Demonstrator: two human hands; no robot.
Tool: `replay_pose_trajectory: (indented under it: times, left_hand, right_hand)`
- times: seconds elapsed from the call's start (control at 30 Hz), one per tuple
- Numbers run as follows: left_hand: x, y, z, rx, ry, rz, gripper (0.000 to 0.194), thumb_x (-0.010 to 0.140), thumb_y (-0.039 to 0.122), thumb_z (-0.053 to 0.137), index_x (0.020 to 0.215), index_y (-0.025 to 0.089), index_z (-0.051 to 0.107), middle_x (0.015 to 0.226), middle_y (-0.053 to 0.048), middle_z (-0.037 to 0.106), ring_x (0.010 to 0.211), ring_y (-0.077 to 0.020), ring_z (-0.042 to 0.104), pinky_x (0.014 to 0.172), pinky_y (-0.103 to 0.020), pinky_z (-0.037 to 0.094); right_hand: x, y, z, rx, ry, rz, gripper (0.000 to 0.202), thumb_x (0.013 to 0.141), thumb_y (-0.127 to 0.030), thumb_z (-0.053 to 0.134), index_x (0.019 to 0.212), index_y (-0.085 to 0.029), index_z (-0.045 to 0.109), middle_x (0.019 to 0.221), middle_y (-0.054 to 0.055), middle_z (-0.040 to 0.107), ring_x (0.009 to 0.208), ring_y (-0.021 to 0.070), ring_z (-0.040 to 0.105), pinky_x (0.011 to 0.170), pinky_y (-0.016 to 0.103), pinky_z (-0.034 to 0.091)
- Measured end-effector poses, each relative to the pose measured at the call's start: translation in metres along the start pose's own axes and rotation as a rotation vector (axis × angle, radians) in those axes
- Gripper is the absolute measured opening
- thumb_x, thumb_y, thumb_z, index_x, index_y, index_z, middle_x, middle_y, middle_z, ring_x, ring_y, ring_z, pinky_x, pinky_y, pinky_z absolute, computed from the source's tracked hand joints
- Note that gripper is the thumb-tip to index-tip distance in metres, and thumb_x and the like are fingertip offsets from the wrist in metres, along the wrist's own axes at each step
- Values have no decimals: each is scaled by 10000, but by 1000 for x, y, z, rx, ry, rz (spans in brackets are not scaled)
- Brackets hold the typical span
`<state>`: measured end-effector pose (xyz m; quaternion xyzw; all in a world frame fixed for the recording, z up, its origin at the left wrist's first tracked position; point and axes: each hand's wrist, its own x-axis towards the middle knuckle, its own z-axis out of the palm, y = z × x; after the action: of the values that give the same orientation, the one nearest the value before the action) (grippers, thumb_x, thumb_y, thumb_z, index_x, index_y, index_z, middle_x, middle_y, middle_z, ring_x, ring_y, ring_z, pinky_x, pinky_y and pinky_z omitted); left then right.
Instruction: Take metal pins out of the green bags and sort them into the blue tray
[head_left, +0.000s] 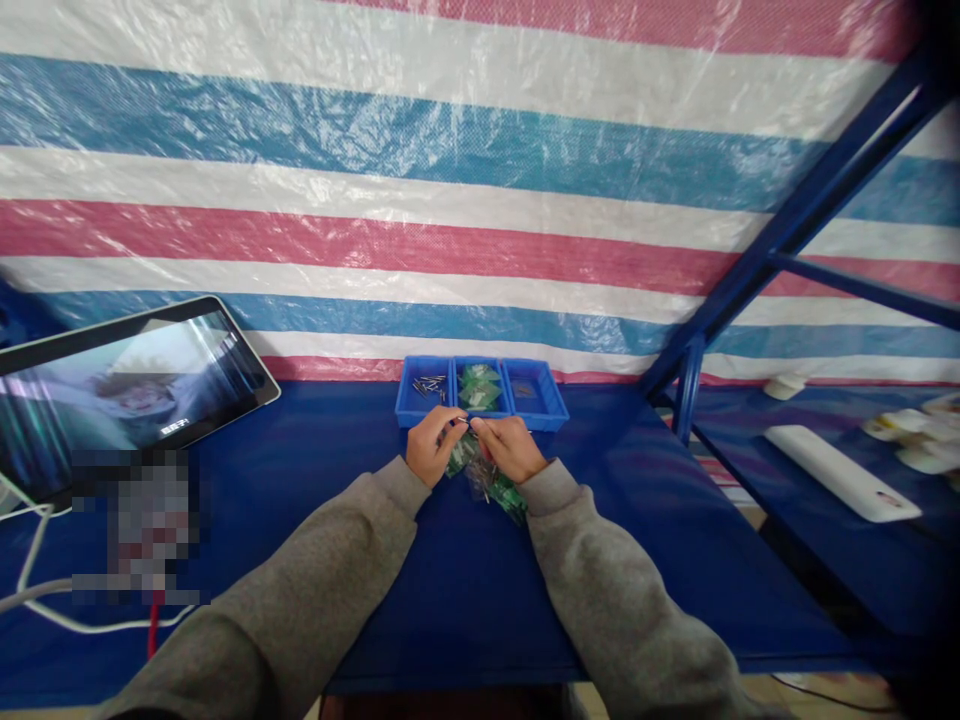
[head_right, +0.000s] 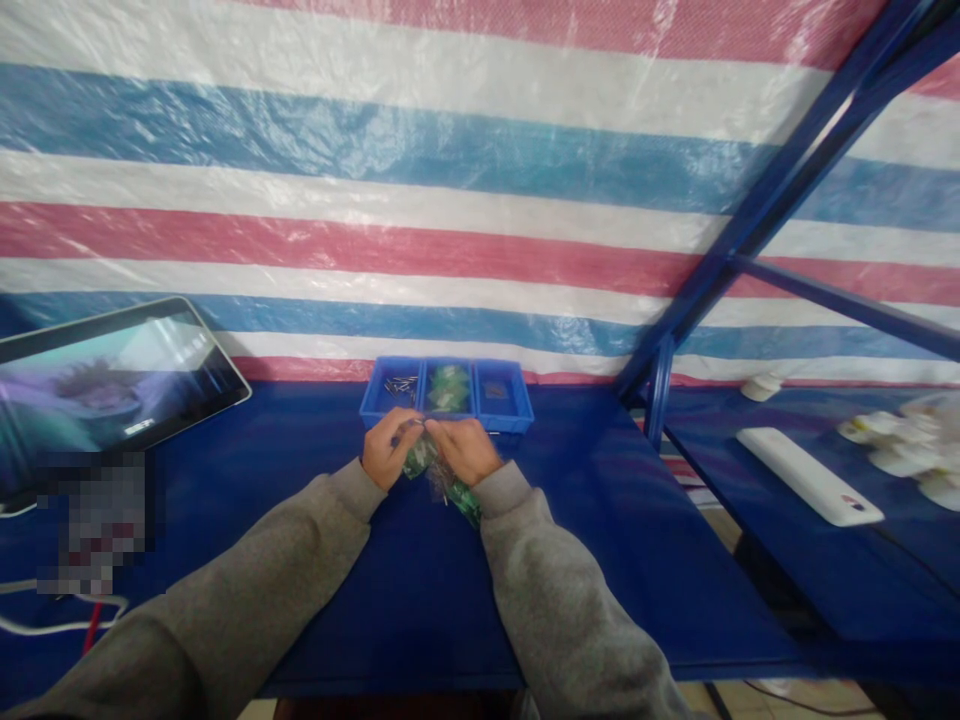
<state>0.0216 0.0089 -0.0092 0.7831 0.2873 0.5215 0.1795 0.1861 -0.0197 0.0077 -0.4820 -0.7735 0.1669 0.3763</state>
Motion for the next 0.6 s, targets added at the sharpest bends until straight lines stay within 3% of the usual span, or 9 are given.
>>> replay_pose_trajectory:
  times: [0.17,0.4,0.5,0.6]
  left_hand:
    - [0,0,-1,54,-12,-24,231,913,316,444,821,159,586,714,-12,585,609,-101,526,594,-218,416]
    - [0,4,-4,134,10,-99,430,927,335,411,529,173,429,463,43,418,451,-80,416,521,-221,339]
    - [-1,2,-4,143,15,-103,439,926,336,416,519,171,435,456,41,419,445,-79,421,520,-222,338]
    - [-2,0,-4,121,4,-86,366,924,341,421,634,162,553,518,27,507,484,-85,473,538,-216,369]
  right_hand:
    - [0,-3,-2,-19,7,-11,560,957,-434,284,505,-181,498,472,-9,505,469,105,474,539,236,341]
    - [2,-9,-5,-30,110,-59,333,922,-425,399,800,-195,606,686,27,616,633,149,558,609,240,389]
    - [2,-10,-5,-26,118,-60,300,925,-385,411,795,-196,604,690,24,618,644,150,569,620,238,391]
    - [2,-9,-5,-43,144,-55,294,926,-366,423,774,-191,604,683,18,621,635,143,570,623,236,384]
